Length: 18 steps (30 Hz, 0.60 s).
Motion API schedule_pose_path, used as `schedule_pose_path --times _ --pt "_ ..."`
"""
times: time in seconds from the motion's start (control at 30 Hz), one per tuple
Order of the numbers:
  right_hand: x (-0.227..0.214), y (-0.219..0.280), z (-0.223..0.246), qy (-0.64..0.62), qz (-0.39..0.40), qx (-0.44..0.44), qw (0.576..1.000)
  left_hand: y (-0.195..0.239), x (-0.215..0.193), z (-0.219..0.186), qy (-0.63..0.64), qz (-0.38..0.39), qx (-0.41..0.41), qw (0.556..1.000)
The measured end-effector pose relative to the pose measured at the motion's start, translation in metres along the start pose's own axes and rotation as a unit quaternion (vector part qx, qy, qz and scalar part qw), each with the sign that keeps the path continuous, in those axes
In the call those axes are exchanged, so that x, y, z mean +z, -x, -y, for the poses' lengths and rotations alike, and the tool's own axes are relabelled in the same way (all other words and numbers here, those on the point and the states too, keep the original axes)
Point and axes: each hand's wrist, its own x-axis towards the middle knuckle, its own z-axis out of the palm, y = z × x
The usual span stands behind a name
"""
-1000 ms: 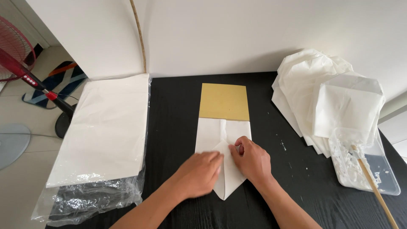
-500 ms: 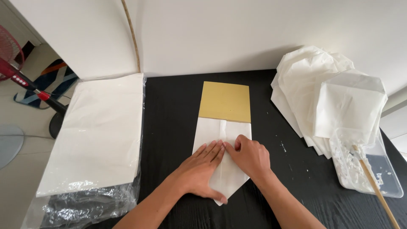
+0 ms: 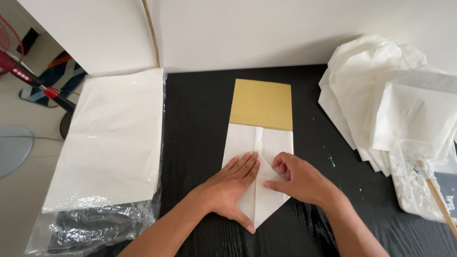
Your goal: The person folds a white sheet of paper on a black table, then uses a brush to apply white adhesive to the folded edges and presses them to seal. The process is repeated to form a small paper packet.
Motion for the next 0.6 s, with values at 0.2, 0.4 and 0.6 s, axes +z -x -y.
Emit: schedule_pose_path --times 0.2,0.4,0.6 --pt "0.007 0.016 -0.002 0.077 0.057 -0.04 0.995 0.002 -0.012 -0.008 0.023 0.052 -0.042 0.998" --pt "0.023 0.022 -0.002 0.148 0.051 -0.06 0.986 0.004 -0.006 -0.008 0.014 0.016 -0.026 0.999" --pt "0.04 0.012 -0.017 0.201 0.019 -0.105 0.974 0.004 0.001 -0.007 -0.002 -0.021 -0.019 1.0"
